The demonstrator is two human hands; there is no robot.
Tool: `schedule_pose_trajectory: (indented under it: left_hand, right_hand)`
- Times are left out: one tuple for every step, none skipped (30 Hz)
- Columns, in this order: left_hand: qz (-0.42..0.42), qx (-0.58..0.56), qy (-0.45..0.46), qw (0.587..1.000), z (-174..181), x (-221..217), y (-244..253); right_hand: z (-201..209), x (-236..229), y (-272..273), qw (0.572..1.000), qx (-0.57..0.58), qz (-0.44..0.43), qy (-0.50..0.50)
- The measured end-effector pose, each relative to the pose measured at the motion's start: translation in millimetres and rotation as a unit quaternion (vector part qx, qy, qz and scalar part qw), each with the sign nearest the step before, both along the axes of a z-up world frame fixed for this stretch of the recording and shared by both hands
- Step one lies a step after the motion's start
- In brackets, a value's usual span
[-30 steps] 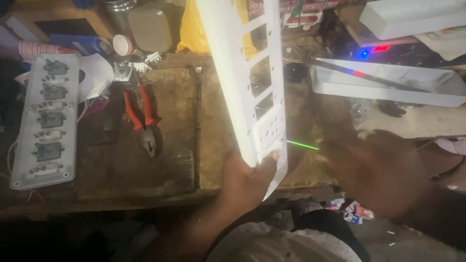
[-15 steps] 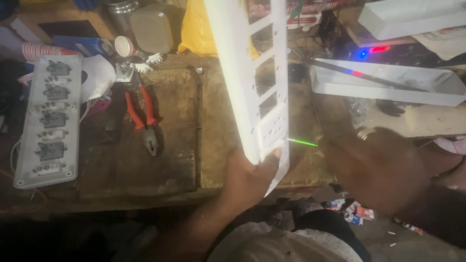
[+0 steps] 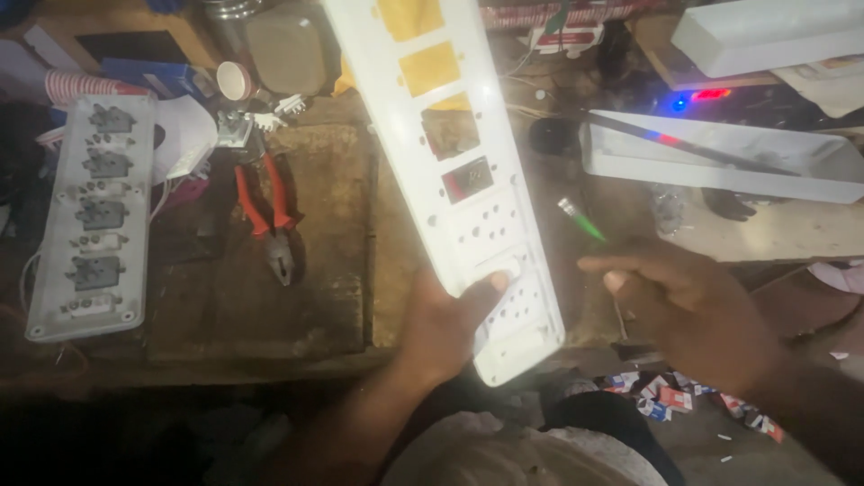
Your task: Assembling electrical components like switches and sockets into a switchboard frame and securing them with a screwdriver.
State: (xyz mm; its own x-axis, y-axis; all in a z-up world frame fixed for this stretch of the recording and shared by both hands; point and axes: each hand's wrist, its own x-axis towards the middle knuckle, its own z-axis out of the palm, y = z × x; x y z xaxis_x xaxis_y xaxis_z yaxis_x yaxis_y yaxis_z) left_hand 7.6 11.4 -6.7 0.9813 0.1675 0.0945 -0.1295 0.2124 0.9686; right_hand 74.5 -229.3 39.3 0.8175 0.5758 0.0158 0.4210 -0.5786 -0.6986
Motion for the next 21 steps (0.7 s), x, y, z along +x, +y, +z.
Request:
schedule_pose_trajectory:
  left_hand:
    - [-0.034, -0.036, -0.002, 0.999, -1, 0, 2]
    - [-0.069, -0.072, -0.002, 0.995, -3, -1, 4]
    - [-0.068, -0.073, -0.001, 0.995, -8, -2, 2]
    - [-0.079, -0.121, -0.004, 0.989, -13, -3, 1]
    - [-0.089, -0.169, -0.007, 0.982, -18, -5, -1]
    - [-0.087, -0.170, -0.005, 0.982, -13, -8, -1]
    - [-0.106, -0.183, 0.006, 0.977, -8, -11, -1]
    - [-0.126, -0.197, 0.016, 0.972, -3, -14, -1]
    - [-0.124, -0.198, 0.018, 0.972, -5, -15, 0]
    - [-0.113, -0.154, 0.027, 0.981, -8, -16, 1]
    - [-0.102, -0.110, 0.037, 0.988, -10, -17, 2]
    - [-0.100, -0.111, 0.039, 0.988, -12, -17, 2]
    - [-0.116, -0.137, 0.040, 0.983, -14, -17, 2]
    - [-0.133, -0.163, 0.042, 0.977, -15, -16, 1]
    - [-0.132, -0.165, 0.043, 0.976, -18, -16, 1]
    - [-0.133, -0.178, 0.039, 0.974, -21, -15, 0]
    - [-0.133, -0.191, 0.035, 0.972, -24, -15, -1]
    - [-0.134, -0.192, 0.036, 0.972, -24, -14, -1]
    - [-0.130, -0.165, 0.037, 0.977, -24, -13, -2]
    - [-0.126, -0.137, 0.039, 0.982, -24, -12, -2]
    - [-0.127, -0.139, 0.041, 0.981, -23, -11, -3]
  right_hand:
    - [-4, -3, 4, 0.999, 0.031, -0.022, -0.025]
    - [-8, -7, 8, 0.996, 0.061, -0.045, -0.049]
    - [-12, -9, 14, 0.996, 0.060, -0.045, -0.048]
    - [-16, -11, 20, 0.993, 0.103, -0.046, -0.046]
    - [-20, -13, 26, 0.987, 0.145, -0.047, -0.044]
    - [-23, -15, 30, 0.988, 0.145, -0.046, -0.041]
    - [-26, -17, 34, 0.984, 0.165, -0.050, -0.042]
    - [-30, -19, 37, 0.980, 0.184, -0.055, -0.044]
    - [-33, -18, 38, 0.981, 0.184, -0.053, -0.041]
    - [-37, -17, 38, 0.980, 0.180, -0.056, -0.060]
    - [-40, -17, 37, 0.979, 0.176, -0.059, -0.078]
    - [-41, -16, 36, 0.980, 0.175, -0.058, -0.077]
    - [-42, -15, 35, 0.982, 0.164, -0.054, -0.081]
    - [-42, -15, 34, 0.983, 0.153, -0.051, -0.086]
    - [-46, -14, 31, 0.983, 0.152, -0.050, -0.085]
    - [-49, -12, 28, 0.988, 0.121, -0.054, -0.077]
    - [-52, -11, 25, 0.992, 0.091, -0.057, -0.068]
    - [-52, -10, 24, 0.992, 0.090, -0.058, -0.068]
    - [-52, -9, 24, 0.993, 0.076, -0.049, -0.081]
    - [-52, -8, 24, 0.993, 0.063, -0.041, -0.094]
    - [-48, -8, 27, 0.993, 0.061, -0.042, -0.092]
